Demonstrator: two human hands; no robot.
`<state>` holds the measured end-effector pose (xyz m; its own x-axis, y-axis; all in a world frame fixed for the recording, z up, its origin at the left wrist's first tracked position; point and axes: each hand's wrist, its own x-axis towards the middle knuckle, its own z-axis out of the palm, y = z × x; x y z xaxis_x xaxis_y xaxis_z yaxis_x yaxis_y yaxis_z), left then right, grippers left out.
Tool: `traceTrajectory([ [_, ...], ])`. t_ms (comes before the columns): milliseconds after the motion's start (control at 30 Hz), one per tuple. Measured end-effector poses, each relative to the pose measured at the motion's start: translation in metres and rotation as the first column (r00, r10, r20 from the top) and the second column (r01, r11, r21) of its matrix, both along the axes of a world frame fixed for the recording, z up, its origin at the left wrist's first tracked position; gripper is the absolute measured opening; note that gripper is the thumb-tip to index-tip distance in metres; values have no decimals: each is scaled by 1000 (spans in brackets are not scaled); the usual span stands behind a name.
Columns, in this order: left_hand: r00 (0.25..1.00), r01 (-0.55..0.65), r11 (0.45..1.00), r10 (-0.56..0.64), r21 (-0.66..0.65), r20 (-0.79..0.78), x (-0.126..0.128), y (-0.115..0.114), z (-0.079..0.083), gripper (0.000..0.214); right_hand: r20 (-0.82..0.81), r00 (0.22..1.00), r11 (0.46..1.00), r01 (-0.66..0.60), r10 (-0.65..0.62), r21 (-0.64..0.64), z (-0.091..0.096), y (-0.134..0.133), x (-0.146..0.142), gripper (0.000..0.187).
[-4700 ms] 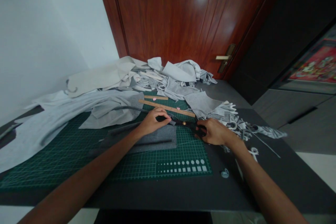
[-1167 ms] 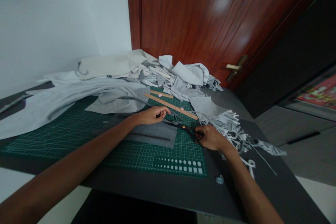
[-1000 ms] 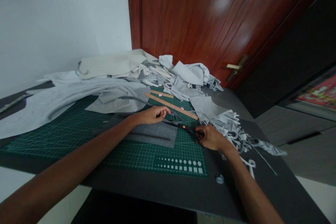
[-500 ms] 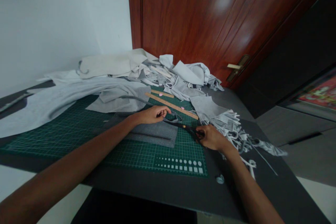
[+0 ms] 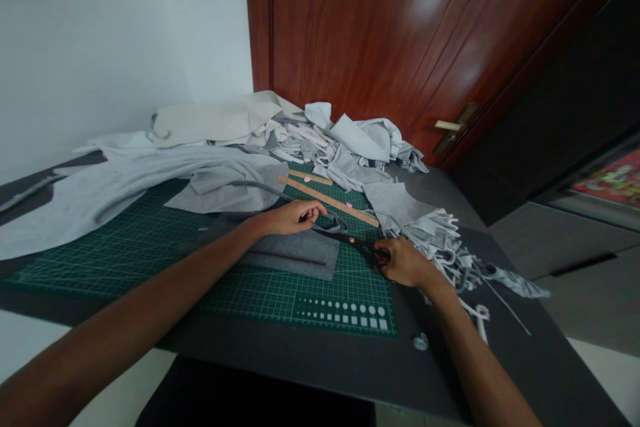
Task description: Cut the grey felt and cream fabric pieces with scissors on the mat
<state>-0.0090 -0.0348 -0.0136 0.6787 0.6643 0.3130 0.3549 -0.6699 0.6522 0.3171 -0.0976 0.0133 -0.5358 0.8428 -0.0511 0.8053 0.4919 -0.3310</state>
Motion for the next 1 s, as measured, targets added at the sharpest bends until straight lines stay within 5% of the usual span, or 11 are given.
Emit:
traceTrajectory([
  [1000,1000,25,1000,-25,-2,13,-1,2,-2,37,35,999,999,9,-10,39,1,-1,-1,17],
])
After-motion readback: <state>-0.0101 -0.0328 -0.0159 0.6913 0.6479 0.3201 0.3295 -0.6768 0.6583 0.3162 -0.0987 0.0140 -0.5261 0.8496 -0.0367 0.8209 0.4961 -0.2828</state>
